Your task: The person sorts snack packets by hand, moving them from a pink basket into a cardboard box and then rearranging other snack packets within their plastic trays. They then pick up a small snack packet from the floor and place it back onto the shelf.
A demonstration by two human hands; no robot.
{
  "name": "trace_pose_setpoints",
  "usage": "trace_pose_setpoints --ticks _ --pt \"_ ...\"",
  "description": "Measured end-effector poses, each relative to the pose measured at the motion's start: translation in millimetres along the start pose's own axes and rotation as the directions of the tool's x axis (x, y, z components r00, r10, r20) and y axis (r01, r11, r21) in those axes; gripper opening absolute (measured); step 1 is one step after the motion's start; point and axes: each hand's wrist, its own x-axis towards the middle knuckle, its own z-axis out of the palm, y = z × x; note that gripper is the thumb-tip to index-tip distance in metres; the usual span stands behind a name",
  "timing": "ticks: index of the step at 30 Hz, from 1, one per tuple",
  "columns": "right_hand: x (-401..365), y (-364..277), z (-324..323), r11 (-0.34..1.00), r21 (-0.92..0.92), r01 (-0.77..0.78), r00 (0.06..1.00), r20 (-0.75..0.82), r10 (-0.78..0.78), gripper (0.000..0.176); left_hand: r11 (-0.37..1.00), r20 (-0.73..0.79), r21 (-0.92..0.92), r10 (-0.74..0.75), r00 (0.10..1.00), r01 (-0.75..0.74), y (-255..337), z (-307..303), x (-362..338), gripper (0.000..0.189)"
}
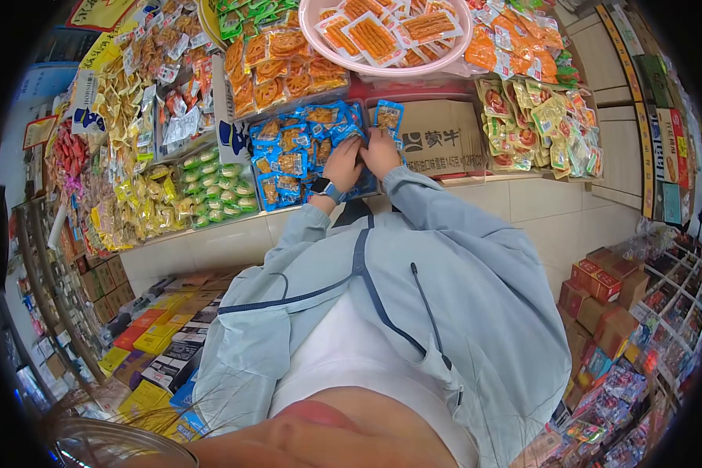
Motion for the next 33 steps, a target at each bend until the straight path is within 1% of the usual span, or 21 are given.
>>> trace_pose_setpoints --ticks 3,6,9,12,14,15,17,18,20,22,23,26,29,30,31,32,33 --pt "3 5 -4 0.998 -0.055 -0.037 0.992 0.117 0.043 0.037 0.998 0.003 -0.057 -0.001 1.000 0.002 1 1 0 0.053" --pt "-1 7 -10 0.996 -0.063 -0.055 0.986 0.151 0.064 0.032 0.993 0.011 -0.114 -0.004 1.000 0.005 3 8 -1 0.055" --pt "-8 8 -13 0.967 0.178 -0.183 0.975 0.160 0.156 0.029 0.984 0.011 -0.174 0.043 0.999 -0.041 10 10 -4 0.055" --pt "-12 9 -15 0.930 0.193 -0.313 0.939 0.207 0.274 0.032 0.980 0.033 -0.184 0.088 0.996 -0.081 14 8 -7 0.056" --pt "-6 14 -20 0.921 0.292 -0.259 0.958 0.200 0.206 0.031 0.977 0.024 -0.194 0.089 0.996 -0.083 18 4 -7 0.059" --pt "-3 17 -24 0.911 0.341 -0.232 0.966 0.194 0.173 0.031 0.986 -0.013 -0.151 0.076 0.997 -0.077 21 1 -9 0.060" --pt "8 36 -42 0.742 0.534 -0.405 0.914 0.260 0.311 0.030 0.996 -0.090 -0.065 0.051 0.995 -0.057 26 -7 -12 0.062" --pt "15 51 -52 0.629 0.612 -0.479 0.877 0.306 0.370 0.029 1.000 -0.083 -0.025 0.001 0.997 -0.003 25 -8 -15 0.063" --pt "28 97 -62 0.608 0.644 -0.464 0.854 0.143 0.500 0.027 0.992 -0.073 0.059 -0.103 0.992 0.108 20 -9 -23 0.064" --pt "37 135 -72 0.602 0.604 -0.523 0.802 0.108 0.588 0.027 0.980 -0.093 0.129 -0.137 0.986 0.149 15 -5 -33 0.064" --pt "41 134 -77 0.597 0.585 -0.549 0.774 0.088 0.627 0.027 0.972 -0.106 0.166 -0.152 0.983 0.169 14 -4 -35 0.064" --pt "46 115 -73 0.677 0.511 -0.530 0.803 0.046 0.594 0.028 0.962 -0.096 0.209 -0.156 0.983 0.173 12 -1 -36 0.063" --pt "48 121 -43 0.624 0.626 -0.468 0.859 0.157 0.488 0.031 0.958 -0.107 0.255 -0.109 0.988 0.133 15 -5 -37 0.063" --pt "47 119 -40 0.649 0.574 -0.500 0.838 0.130 0.530 0.029 0.956 -0.093 0.254 -0.126 0.988 0.146 18 -8 -39 0.063" --pt "44 119 -39 0.775 0.459 -0.435 0.875 0.011 0.484 0.027 0.955 -0.080 0.252 -0.141 0.987 0.157 22 -11 -41 0.063" --pt "39 121 -38 0.873 0.322 -0.366 0.904 -0.100 0.416 0.025 0.954 -0.067 0.249 -0.154 0.986 0.166 27 -14 -42 0.063" --pt "36 124 -37 0.941 0.167 -0.296 0.924 -0.201 0.326 0.024 0.947 -0.059 0.268 -0.170 0.984 0.180 30 -17 -44 0.062"
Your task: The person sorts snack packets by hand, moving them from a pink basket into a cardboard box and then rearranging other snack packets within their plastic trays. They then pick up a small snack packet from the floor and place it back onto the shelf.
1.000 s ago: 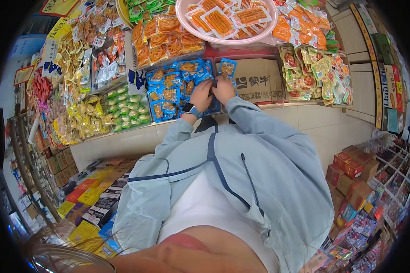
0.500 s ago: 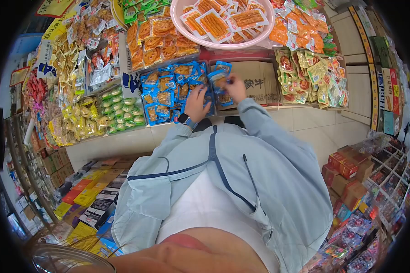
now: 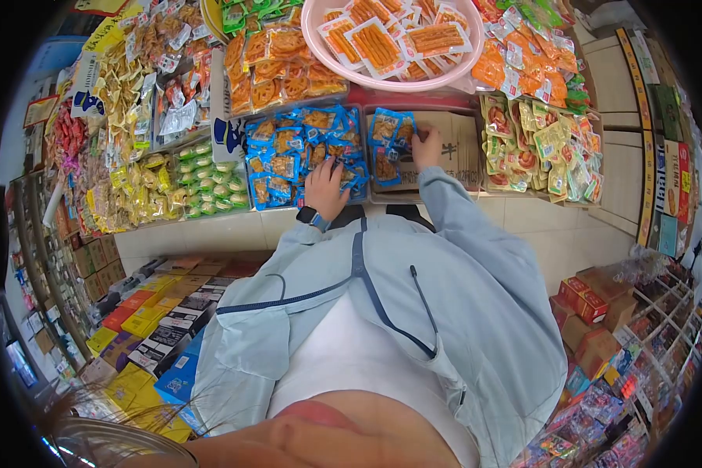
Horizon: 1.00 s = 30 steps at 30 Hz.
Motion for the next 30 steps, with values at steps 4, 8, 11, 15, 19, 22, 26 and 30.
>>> trace_pose_setpoints --ticks 4,8,11,15,19,22,26,30 --pt "-40 -28 -26 0.987 -0.051 0.150 0.977 0.158 -0.140 0.025 0.999 0.038 -0.030 -0.044 0.998 0.046 -1 1 -2 0.059" --pt "-85 -55 5 0.877 0.191 0.441 0.803 0.353 -0.481 0.027 0.979 0.010 -0.199 -0.037 0.999 0.038 -11 17 -1 0.061" --pt "-104 -104 3 0.930 0.344 0.132 0.713 0.618 -0.330 0.032 0.972 -0.166 -0.211 0.069 0.984 -0.104 -5 14 1 0.063" --pt "-89 -89 -4 0.831 0.402 -0.384 0.582 0.804 -0.121 0.041 0.904 -0.122 -0.407 0.092 0.988 -0.134 11 6 9 0.062" --pt "-73 -36 -25 0.755 0.546 -0.362 0.809 0.587 -0.037 0.044 0.929 -0.069 -0.336 0.141 0.988 -0.156 26 2 15 0.065" --pt "-51 83 -19 0.803 0.477 -0.358 0.917 0.341 0.206 0.044 0.966 -0.061 -0.221 0.126 0.990 -0.136 20 4 7 0.062" --pt "-48 92 -34 0.942 0.258 -0.216 0.956 0.250 0.151 0.039 0.990 -0.044 -0.118 0.066 0.997 -0.071 -8 21 -12 0.058" --pt "-61 49 -13 0.999 0.022 -0.026 0.969 0.245 0.020 0.039 0.998 -0.014 -0.038 0.053 0.999 -0.053 -19 20 -24 0.058"
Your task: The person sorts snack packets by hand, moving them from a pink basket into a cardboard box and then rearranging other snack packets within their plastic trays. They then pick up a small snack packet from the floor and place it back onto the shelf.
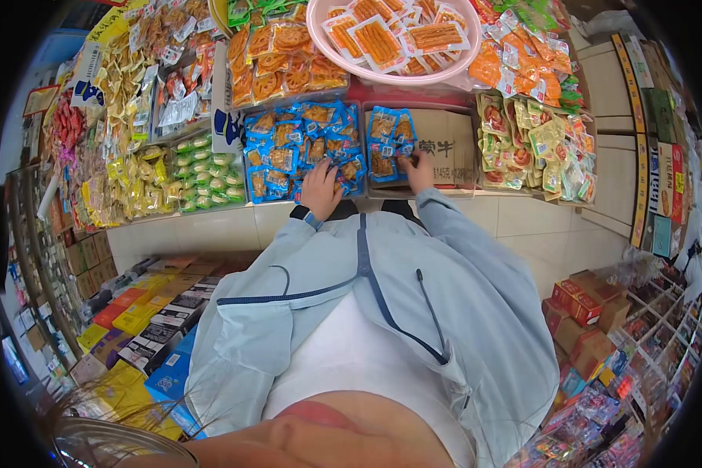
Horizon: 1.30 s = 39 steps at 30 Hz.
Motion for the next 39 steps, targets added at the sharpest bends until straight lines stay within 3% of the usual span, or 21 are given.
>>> trace_pose_setpoints --ticks 6,9,12,15,17,19,21,22,24,27,30,32,35,38,39 --pt "-11 -28 1 0.992 -0.126 -0.003 1.000 0.001 0.004 0.040 1.000 -0.010 0.007 0.010 1.000 -0.010 2 -13 -1 0.056" --pt "-19 -33 -4 0.953 -0.286 0.099 0.976 -0.159 -0.149 0.039 0.998 0.006 0.060 -0.031 0.999 0.031 5 -18 -8 0.055" --pt "-31 -56 -5 0.876 -0.333 0.350 0.910 -0.102 -0.403 0.039 0.997 0.022 0.061 -0.041 0.999 0.040 3 -13 -10 0.053" --pt "-47 -96 3 0.785 -0.195 0.589 0.803 0.029 -0.595 0.037 0.999 0.013 0.046 -0.008 1.000 0.007 9 -23 -7 0.049" --pt "-55 -119 0 0.892 0.119 0.436 0.860 0.237 -0.451 0.031 0.999 -0.041 -0.016 -0.031 0.999 0.031 18 -29 -1 0.046" --pt "-58 -127 3 0.913 0.392 0.114 0.868 0.408 -0.283 0.026 0.984 -0.123 -0.139 -0.127 0.984 0.110 30 -26 4 0.042" --pt "-59 -127 7 0.756 0.581 -0.300 0.827 0.554 -0.098 0.020 0.914 -0.040 -0.372 -0.191 0.981 0.163 39 -18 17 0.040" --pt "-58 -121 9 0.734 0.594 -0.329 0.829 0.555 -0.078 0.020 0.857 0.007 -0.478 -0.215 0.976 0.192 42 -14 24 0.039" --pt "-54 -103 8 0.686 0.619 -0.381 0.832 0.554 -0.038 0.019 0.899 0.086 -0.428 -0.067 0.994 0.097 46 -3 35 0.037" --pt "-48 -82 -7 0.445 0.750 -0.490 0.865 0.483 0.138 0.026 0.904 0.096 -0.422 0.118 0.988 -0.067 66 -6 44 0.035" --pt "-20 -24 -22 0.622 0.683 -0.382 0.924 0.294 0.244 0.030 0.927 0.169 -0.367 0.141 0.975 -0.071 66 -4 36 0.035" --pt "-1 19 -40 0.914 0.308 -0.264 0.964 0.097 0.246 0.035 0.941 0.101 -0.314 0.162 0.982 -0.123 53 6 31 0.035" --pt "5 22 -67 0.979 -0.105 -0.175 0.984 -0.049 0.171 0.044 0.950 0.084 -0.284 0.157 0.984 -0.127 42 9 26 0.034" --pt "7 14 -78 0.962 -0.272 0.026 0.998 0.064 -0.009 0.052 0.959 0.089 -0.263 0.129 0.988 -0.102 39 10 23 0.033" --pt "7 8 -78 0.972 -0.235 0.022 0.997 0.075 -0.005 0.053 0.963 0.089 -0.254 0.120 0.989 -0.094 39 11 22 0.033"
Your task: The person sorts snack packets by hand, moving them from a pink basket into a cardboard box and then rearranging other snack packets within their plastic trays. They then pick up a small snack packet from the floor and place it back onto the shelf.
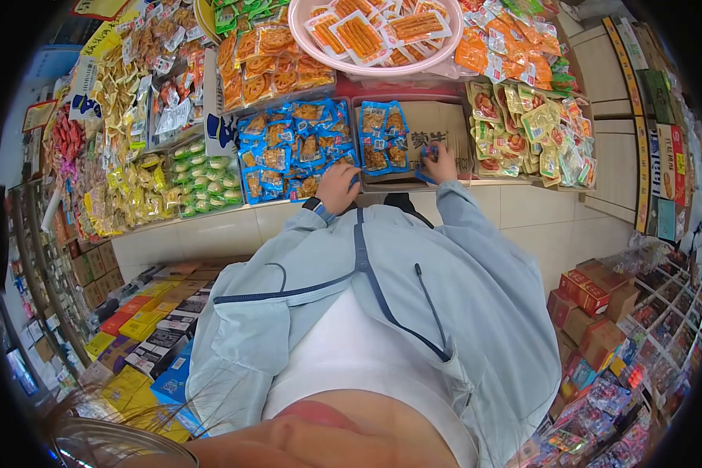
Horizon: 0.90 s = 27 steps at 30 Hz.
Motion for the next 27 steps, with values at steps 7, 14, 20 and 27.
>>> trace_pose_setpoints --ticks 7,14,20,27 --pt "-4 -33 20 0.981 0.063 0.182 0.983 -0.028 -0.181 0.057 0.998 -0.046 0.042 -0.038 0.998 0.040 5 -10 -2 0.040" --pt "-8 -24 27 0.990 0.051 0.131 0.987 -0.098 -0.126 0.062 0.929 -0.114 0.299 -0.191 0.975 0.217 -11 -3 -10 0.054" --pt "-21 -31 43 0.972 0.225 0.060 0.997 0.041 -0.071 0.064 0.921 -0.023 0.331 -0.208 0.978 0.204 -22 -2 -7 0.064" --pt "-25 -37 36 0.972 -0.057 0.226 0.951 -0.201 -0.233 0.055 0.918 0.019 0.290 -0.288 0.957 0.270 -12 -17 -2 0.065"
